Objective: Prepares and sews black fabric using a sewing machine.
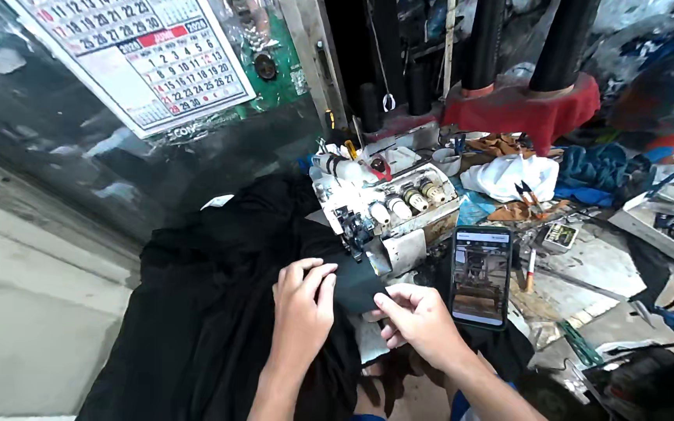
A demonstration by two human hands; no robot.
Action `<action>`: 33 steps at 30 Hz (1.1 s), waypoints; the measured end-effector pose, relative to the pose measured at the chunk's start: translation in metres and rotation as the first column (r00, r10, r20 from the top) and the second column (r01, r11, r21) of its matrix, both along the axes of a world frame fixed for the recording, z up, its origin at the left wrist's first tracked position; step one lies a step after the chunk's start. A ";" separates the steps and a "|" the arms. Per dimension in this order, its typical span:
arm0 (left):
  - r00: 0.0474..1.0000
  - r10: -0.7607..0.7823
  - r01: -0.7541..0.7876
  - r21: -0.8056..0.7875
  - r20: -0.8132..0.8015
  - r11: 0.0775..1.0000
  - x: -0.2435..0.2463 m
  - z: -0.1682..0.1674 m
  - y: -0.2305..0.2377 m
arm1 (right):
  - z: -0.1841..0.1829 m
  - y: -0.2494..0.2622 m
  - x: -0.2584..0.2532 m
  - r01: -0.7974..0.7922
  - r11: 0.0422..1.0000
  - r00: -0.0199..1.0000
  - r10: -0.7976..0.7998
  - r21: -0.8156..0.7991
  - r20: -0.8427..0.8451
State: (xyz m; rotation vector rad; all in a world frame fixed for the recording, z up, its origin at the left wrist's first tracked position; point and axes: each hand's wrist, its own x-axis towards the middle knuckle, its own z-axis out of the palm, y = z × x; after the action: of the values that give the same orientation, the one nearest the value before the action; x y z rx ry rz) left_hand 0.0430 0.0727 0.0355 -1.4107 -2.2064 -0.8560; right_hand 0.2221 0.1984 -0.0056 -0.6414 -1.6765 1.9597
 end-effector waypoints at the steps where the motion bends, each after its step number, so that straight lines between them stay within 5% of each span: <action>1: 1.000 0.010 -0.010 0.010 -0.006 1.000 0.005 0.009 -0.001 | 0.001 0.000 0.001 0.013 1.000 1.000 -0.013 0.007 0.015; 6: 1.000 0.029 -0.027 0.087 -0.012 0.996 0.039 -0.013 0.012 | -0.006 -0.001 -0.002 0.110 0.989 0.994 -0.110 0.096 0.001; 11: 0.994 -0.112 0.111 0.023 0.018 0.994 -0.010 0.001 0.026 | 0.009 0.012 -0.040 0.325 0.849 0.941 -0.335 0.416 -0.051; 14: 0.993 -0.058 0.058 0.007 0.104 0.998 -0.019 0.003 0.026 | 0.012 0.015 -0.047 0.359 0.792 0.923 -0.378 0.494 -0.064; 19: 0.961 0.101 -0.109 0.020 0.257 0.994 -0.012 -0.015 0.013 | -0.013 0.005 -0.026 0.134 0.898 0.987 -0.157 0.420 0.019; 24: 0.974 0.227 -0.223 -0.118 0.021 0.968 -0.020 -0.002 -0.026 | 0.002 -0.009 -0.001 -0.228 0.920 0.973 0.226 0.319 0.044; 27: 0.982 0.186 -0.187 -0.095 -0.023 0.978 0.026 -0.009 -0.031 | 0.010 -0.005 0.007 -0.325 0.879 0.932 0.360 0.349 -0.040; 28: 0.993 0.121 -0.118 -0.112 0.017 0.987 0.047 -0.013 -0.021 | 0.011 -0.002 0.007 -0.259 0.907 0.953 0.296 0.333 -0.064; 30: 0.995 -0.006 0.025 -0.178 0.103 0.984 0.075 -0.020 0.005 | 0.015 0.003 -0.005 0.103 0.965 0.991 -0.078 0.239 -0.111; 33: 0.970 -0.129 0.178 -0.244 0.204 0.953 0.066 0.001 -0.007 | 0.011 0.002 -0.026 0.459 0.872 0.887 -0.438 0.169 -0.148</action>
State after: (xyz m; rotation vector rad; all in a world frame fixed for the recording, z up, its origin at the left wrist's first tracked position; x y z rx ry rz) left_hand 0.1091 0.0658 0.0366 -1.7081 -2.4483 -0.7989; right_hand 0.1962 0.2006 0.0050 -0.7572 -1.4724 1.4497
